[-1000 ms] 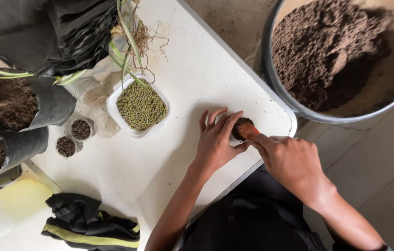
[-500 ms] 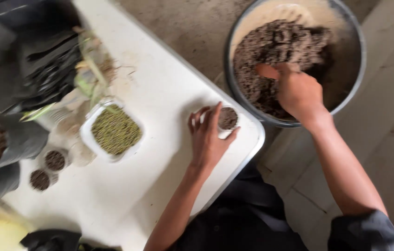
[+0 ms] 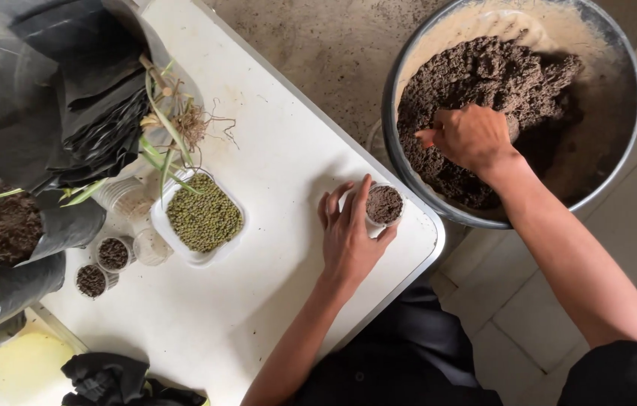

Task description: Filling small plastic cups with soil using a spoon, planting seeds, and watering them with a spray bottle.

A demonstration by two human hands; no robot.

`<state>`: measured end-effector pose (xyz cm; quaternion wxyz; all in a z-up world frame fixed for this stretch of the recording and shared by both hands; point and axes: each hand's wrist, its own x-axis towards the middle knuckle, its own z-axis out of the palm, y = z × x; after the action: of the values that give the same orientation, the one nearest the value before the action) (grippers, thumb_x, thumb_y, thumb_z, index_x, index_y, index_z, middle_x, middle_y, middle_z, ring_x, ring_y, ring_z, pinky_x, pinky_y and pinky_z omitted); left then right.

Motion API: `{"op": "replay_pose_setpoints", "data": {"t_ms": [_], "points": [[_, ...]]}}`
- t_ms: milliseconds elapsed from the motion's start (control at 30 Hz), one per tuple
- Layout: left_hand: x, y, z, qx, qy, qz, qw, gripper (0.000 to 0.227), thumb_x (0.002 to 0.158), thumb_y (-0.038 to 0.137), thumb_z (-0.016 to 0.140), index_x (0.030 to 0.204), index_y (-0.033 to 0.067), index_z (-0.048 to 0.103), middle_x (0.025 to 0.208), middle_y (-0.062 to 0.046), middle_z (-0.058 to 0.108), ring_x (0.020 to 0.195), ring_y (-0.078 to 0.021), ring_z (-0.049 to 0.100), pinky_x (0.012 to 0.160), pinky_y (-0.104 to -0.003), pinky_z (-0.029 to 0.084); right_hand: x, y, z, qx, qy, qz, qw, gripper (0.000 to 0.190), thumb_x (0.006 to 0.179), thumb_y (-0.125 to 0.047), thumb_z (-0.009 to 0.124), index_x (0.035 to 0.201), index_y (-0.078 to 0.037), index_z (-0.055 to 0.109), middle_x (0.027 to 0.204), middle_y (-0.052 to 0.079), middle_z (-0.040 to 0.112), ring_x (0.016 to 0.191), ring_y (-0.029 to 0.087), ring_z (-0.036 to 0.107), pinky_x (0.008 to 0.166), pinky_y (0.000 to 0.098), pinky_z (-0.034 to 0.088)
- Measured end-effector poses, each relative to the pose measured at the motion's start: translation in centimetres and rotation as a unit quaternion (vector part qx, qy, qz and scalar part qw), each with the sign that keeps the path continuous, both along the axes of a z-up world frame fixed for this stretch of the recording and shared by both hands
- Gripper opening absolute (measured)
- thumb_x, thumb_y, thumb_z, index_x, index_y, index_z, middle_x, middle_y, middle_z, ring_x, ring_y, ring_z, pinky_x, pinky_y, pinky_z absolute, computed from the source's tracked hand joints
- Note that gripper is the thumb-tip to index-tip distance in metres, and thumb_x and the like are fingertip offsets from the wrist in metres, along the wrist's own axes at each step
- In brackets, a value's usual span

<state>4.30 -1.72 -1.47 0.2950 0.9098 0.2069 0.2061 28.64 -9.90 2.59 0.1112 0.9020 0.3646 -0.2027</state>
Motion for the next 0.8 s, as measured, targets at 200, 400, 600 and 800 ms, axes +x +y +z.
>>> {"op": "replay_pose_setpoints", "data": {"t_ms": [200,400,600,800], "points": [[-0.1,0.1,-0.2,-0.009,0.006,-0.001,1.000,0.096,0.071,0.033,0.089,0.154,0.0105,0.045,0.130,-0.009,0.071,0.131,-0.0329,0.052,0.113,-0.059,0.030,0.7,0.5,0.7,0.005,-0.061,-0.040,0.997,0.027,0.113,-0.030,0.055,0.102,-0.016,0.074,0.073,0.009,0.074,0.058,0.020,0.071,0.052,0.0337,0.059],[-0.1,0.0,-0.6,-0.008,0.001,0.001,1.000,0.097,0.072,0.034,0.088,0.155,0.0118,0.044,0.132,-0.008,0.070,0.133,-0.0321,0.051,0.113,-0.059,0.030,0.0,0.8,1.6,0.038,0.040,-0.026,0.998,0.025,0.115,-0.024,0.053,0.117,-0.010,0.073,0.083,0.012,0.077,0.060,0.020,0.070,0.055,0.0329,0.057],[-0.1,0.0,-0.3,-0.013,0.005,0.001,1.000,0.099,0.069,0.030,0.089,0.155,0.0112,0.044,0.132,-0.008,0.070,0.132,-0.0317,0.052,0.114,-0.058,0.029,0.3,0.3,1.3,0.032,-0.005,-0.012,0.999,0.019,0.111,-0.028,0.059,0.105,-0.018,0.074,0.079,0.010,0.078,0.063,0.020,0.073,0.059,0.0344,0.061],[-0.2,0.0,-0.3,-0.013,0.001,-0.001,1.000,0.101,0.068,0.028,0.090,0.155,0.0111,0.043,0.133,-0.009,0.069,0.132,-0.0325,0.052,0.114,-0.058,0.029,2.2,-1.4,-3.5,0.078,-0.062,-0.035,0.994,0.018,0.107,-0.031,0.065,0.094,-0.023,0.074,0.071,0.007,0.074,0.061,0.021,0.071,0.059,0.0405,0.058]]}}
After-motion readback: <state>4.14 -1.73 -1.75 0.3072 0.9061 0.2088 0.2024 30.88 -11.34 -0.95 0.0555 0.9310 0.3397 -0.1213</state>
